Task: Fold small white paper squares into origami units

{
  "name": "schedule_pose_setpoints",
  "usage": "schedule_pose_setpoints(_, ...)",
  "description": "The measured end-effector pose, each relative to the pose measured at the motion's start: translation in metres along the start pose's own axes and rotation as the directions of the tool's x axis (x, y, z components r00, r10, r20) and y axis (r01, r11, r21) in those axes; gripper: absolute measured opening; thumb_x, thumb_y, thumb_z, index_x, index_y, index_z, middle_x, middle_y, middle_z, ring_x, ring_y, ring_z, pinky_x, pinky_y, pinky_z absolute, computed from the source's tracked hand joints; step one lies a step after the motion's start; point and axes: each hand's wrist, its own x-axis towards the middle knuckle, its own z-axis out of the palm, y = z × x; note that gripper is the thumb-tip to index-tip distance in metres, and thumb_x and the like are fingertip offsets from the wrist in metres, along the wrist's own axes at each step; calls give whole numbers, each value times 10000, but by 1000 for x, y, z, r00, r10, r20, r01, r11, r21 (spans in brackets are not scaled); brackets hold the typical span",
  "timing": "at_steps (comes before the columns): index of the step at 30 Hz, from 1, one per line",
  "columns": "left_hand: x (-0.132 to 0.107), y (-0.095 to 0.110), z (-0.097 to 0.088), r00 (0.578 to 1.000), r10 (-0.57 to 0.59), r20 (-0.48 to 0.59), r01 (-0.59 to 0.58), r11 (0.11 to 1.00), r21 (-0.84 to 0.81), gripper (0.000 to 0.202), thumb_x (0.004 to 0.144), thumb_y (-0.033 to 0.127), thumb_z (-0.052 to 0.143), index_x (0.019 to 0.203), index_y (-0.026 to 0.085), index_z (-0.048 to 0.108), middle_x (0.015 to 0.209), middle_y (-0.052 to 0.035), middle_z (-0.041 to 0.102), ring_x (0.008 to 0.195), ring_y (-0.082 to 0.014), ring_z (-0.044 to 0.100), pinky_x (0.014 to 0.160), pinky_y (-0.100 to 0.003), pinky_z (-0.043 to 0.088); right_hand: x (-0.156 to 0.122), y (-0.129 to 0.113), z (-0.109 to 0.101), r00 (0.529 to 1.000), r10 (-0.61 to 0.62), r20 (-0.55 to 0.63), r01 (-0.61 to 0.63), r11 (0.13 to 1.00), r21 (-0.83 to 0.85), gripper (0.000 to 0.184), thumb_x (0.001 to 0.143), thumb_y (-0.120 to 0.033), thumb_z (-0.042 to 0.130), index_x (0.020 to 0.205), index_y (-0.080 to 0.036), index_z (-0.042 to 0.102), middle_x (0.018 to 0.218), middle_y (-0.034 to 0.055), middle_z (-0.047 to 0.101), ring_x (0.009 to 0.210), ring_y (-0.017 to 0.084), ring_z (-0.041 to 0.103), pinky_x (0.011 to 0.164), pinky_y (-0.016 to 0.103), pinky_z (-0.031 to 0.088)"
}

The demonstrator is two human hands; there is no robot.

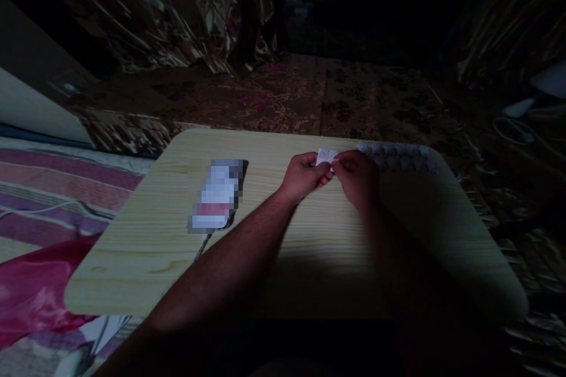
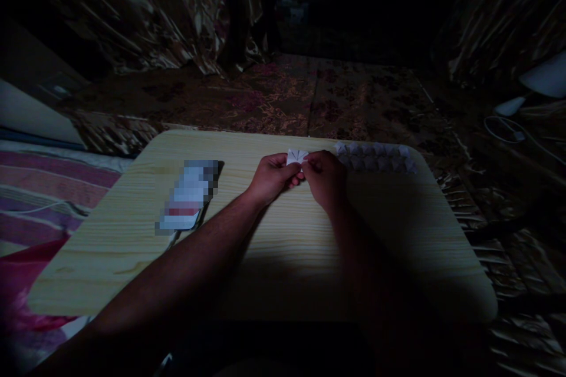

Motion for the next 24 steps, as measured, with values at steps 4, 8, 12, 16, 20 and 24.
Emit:
schedule_pose_setpoints(4,0,0,0,1000,6,-4,-6,1000,-22,133,734,237,690,758,110,657,650,-41,684,466,-67,549,432,-183,410,-1,3,1,999,-46,8,45,999,10,63,791,-247,623,836,-221,658,786,11,671,728,169,636,682,293,513)
schedule_pose_setpoints(8,1,-1,-1,1000,-1,1,1,999,-42,135,728,239,695,744,111,653,633,-34,675,454,-64,539,423,-183,401,0,5,0,992,-125,5,125,992,-14,35,790,-215,622,805,-225,652,802,8,654,735,162,627,702,296,512)
schedule_pose_setpoints(12,1,-1,-3,1000,0,12,1,998,-61,140,723,242,698,732,113,647,616,-20,661,444,-56,523,415,-176,381,2,9,0,980,-199,11,199,980,-6,75,772,-162,613,774,-227,652,799,-1,641,738,153,616,697,291,502)
schedule_pose_setpoints(16,1,0,-5,1000,-14,16,15,997,-77,143,717,246,701,732,113,649,609,-11,655,430,-47,506,405,-172,359,2,13,1,980,-197,25,196,980,37,81,761,-157,623,768,-229,660,774,-9,640,713,148,607,669,283,496)
schedule_pose_setpoints(20,1,2,-5,1000,-23,12,24,995,-100,133,711,240,694,717,114,653,594,-7,649,418,-44,498,401,-174,350,1,16,0,987,-138,85,130,988,86,66,773,-183,630,795,-231,670,756,-8,657,689,151,618,637,278,500)
schedule_pose_setpoints(24,1,2,-5,1000,-11,25,14,993,-116,113,704,220,687,704,112,652,589,-7,651,412,-46,497,395,-175,347,1,15,0,989,-91,115,76,989,130,53,774,-200,636,802,-228,671,738,-6,675,667,153,642,618,276,509)
